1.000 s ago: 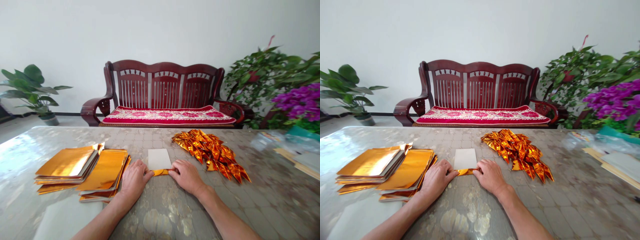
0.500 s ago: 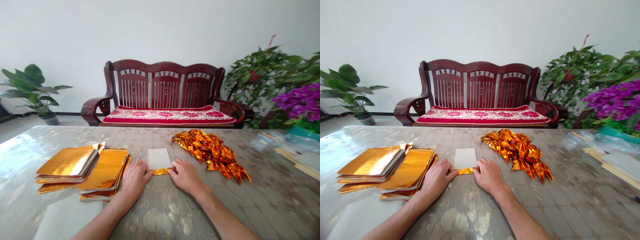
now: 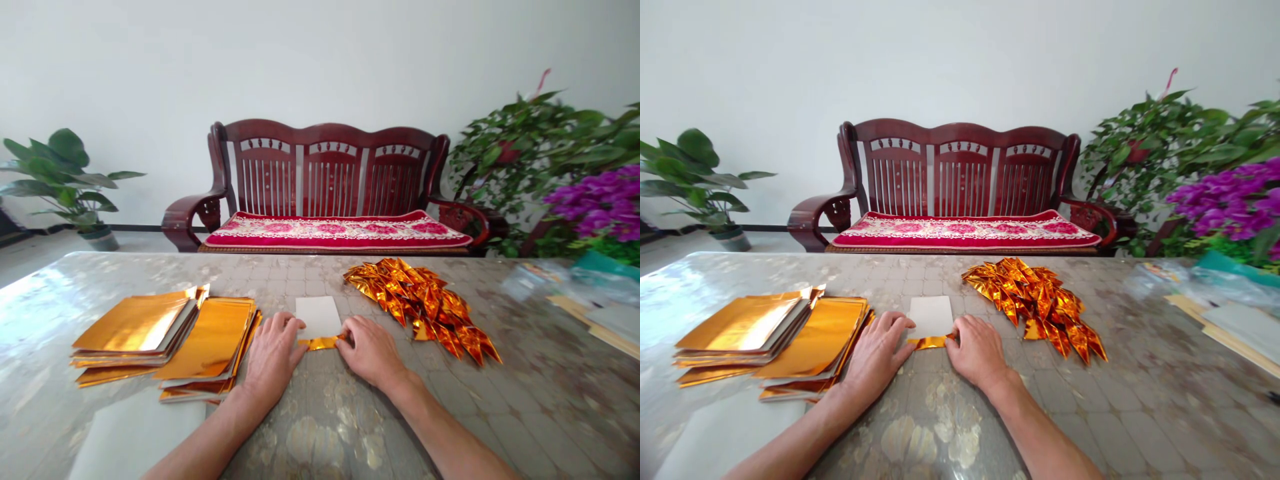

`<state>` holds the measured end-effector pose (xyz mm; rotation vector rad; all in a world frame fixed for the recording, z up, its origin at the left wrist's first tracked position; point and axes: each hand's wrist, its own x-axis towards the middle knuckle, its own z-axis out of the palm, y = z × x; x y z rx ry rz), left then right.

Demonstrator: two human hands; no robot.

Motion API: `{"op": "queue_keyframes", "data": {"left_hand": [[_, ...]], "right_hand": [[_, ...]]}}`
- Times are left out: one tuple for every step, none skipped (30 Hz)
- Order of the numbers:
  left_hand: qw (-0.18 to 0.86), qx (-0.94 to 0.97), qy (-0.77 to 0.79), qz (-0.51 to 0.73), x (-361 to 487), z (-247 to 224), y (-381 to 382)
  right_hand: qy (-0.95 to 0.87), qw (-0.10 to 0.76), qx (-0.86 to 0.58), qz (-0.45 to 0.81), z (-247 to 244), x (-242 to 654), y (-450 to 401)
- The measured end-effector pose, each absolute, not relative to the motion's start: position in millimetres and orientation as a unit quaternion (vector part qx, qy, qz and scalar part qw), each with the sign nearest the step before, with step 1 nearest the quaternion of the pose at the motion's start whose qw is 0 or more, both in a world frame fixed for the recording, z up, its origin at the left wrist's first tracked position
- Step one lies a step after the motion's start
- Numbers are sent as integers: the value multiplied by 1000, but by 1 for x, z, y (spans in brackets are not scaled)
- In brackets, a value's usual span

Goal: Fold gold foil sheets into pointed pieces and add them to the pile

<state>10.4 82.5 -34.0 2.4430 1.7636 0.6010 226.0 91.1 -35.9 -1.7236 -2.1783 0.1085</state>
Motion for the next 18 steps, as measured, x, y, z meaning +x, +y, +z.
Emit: {"op": "queue_keyframes", "data": {"left_hand": [[31,809,552,200,11,-35,82],[29,824,529,202,12,-36,81],[28,839,505,200,13,-38,81],[28,853,484,196,14,-38,81],[29,864,465,189,16,-39,80],[32,874,451,179,18,-39,80],[36,882,440,165,19,-38,79],[39,888,433,149,20,-37,79],[39,892,429,133,21,-36,78],[37,896,427,118,22,-34,77],[32,898,426,106,22,-33,76],[25,900,425,96,23,-32,75],[16,901,425,86,23,-32,74],[5,902,424,76,24,-32,72],[-6,903,424,64,25,-32,71],[-17,903,426,50,27,-33,69],[-27,902,429,37,28,-33,67],[-36,900,433,27,30,-34,64]], "right_hand": [[-770,187,-609,40,-37,226,91],[-768,195,-608,42,-37,226,91],[-766,202,-608,45,-38,227,90],[-764,209,-609,49,-38,227,90],[-762,214,-609,54,-38,227,90],[-760,217,-610,58,-38,227,90],[-759,219,-610,61,-38,227,90],[-758,220,-611,63,-39,227,90],[-757,220,-611,64,-39,227,90],[-757,220,-611,66,-39,227,90],[-757,219,-611,67,-39,227,90],[-758,218,-611,68,-39,228,90],[-759,217,-610,67,-39,228,90],[-760,217,-609,66,-39,228,90],[-762,217,-607,62,-39,229,90],[-765,218,-604,55,-39,229,90],[-769,218,-599,46,-38,230,90],[-777,216,-590,35,-37,231,90]]}}
